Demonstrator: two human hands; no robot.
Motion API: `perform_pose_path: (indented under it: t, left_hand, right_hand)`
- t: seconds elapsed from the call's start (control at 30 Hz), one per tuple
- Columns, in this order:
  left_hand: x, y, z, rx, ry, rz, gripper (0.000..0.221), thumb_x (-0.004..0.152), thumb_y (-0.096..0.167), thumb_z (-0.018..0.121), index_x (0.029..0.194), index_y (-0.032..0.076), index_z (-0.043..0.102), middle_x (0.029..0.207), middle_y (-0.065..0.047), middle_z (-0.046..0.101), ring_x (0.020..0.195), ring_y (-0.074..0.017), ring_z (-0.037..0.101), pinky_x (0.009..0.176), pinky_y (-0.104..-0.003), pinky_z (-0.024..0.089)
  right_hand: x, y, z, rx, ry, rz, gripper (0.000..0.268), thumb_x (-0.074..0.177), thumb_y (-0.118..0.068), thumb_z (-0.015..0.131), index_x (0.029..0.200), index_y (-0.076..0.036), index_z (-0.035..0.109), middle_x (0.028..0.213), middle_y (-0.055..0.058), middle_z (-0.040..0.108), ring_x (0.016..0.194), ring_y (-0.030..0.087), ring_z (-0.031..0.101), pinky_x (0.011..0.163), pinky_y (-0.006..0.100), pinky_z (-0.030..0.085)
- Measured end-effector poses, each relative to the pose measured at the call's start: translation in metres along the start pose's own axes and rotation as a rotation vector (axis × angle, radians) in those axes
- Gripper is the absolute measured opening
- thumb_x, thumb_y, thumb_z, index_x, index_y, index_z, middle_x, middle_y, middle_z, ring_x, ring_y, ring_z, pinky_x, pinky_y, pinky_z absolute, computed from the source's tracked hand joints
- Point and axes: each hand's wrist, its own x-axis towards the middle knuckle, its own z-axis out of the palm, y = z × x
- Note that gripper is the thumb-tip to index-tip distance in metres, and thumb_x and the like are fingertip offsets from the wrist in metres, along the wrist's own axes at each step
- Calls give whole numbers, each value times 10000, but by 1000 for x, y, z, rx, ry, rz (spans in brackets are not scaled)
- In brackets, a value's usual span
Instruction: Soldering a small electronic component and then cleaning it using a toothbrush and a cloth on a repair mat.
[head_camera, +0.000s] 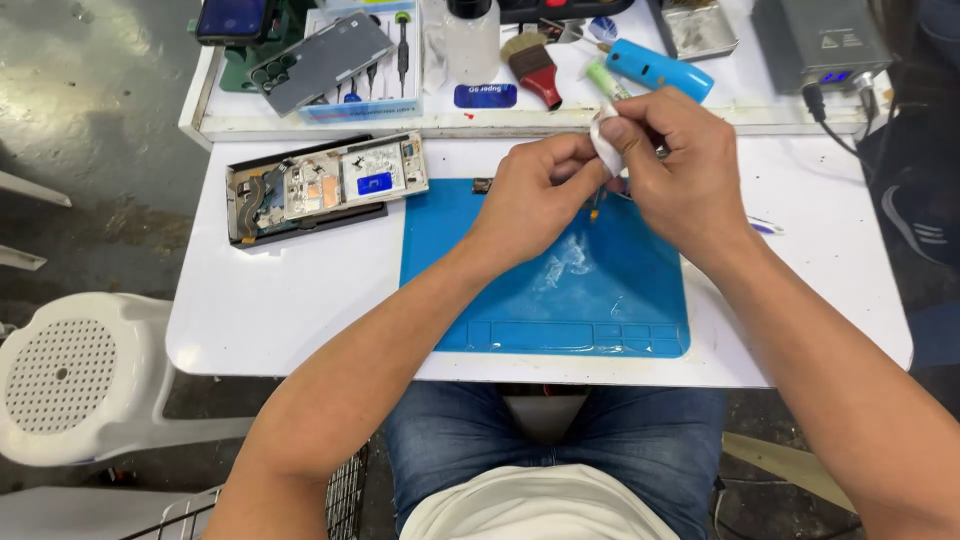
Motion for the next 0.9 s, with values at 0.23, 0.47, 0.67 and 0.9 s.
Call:
perform_pose_path:
  t: [0.23,0.47,0.67,0.9]
  left_hand:
    - [1,-6,-1,-45,15,5,181,978,230,600,982,113,739,827,2,810,706,-56,666,651,-249,519]
    - [3,-12,4,-36,-13,-63,285,964,308,627,1146,102,702,910,-63,842,900,-115,804,706,-249,588]
    - [5,-21,-1,-164,-52,76,237,1024,245,602,1179,81,675,917,-66,806,828,-125,718,805,-284,612]
    - [5,-16,-3,-149,-44,77,267,1010,286,608,1159,74,671,916,-68,817,835,-118,741,832,-295,628]
  right_hand:
    - [1,0,-3,-11,31,-59,75,1123,-32,698,1141,34,730,956,106,641,840,194,551,731,321,452]
    - [8,10,-10,59,179,37,118,1155,-70,653,1191,10,732,921,36,648,793,90,518,672,248,410]
    - [14,16,-20,306,182,235,177,1126,-244,626,1178,-81,671,1074,20,711,873,80,654,660,238,624]
    - [12,12,-18,330,129,211,190,1133,-229,636,1178,-48,671,1030,33,714,850,89,648,682,244,613]
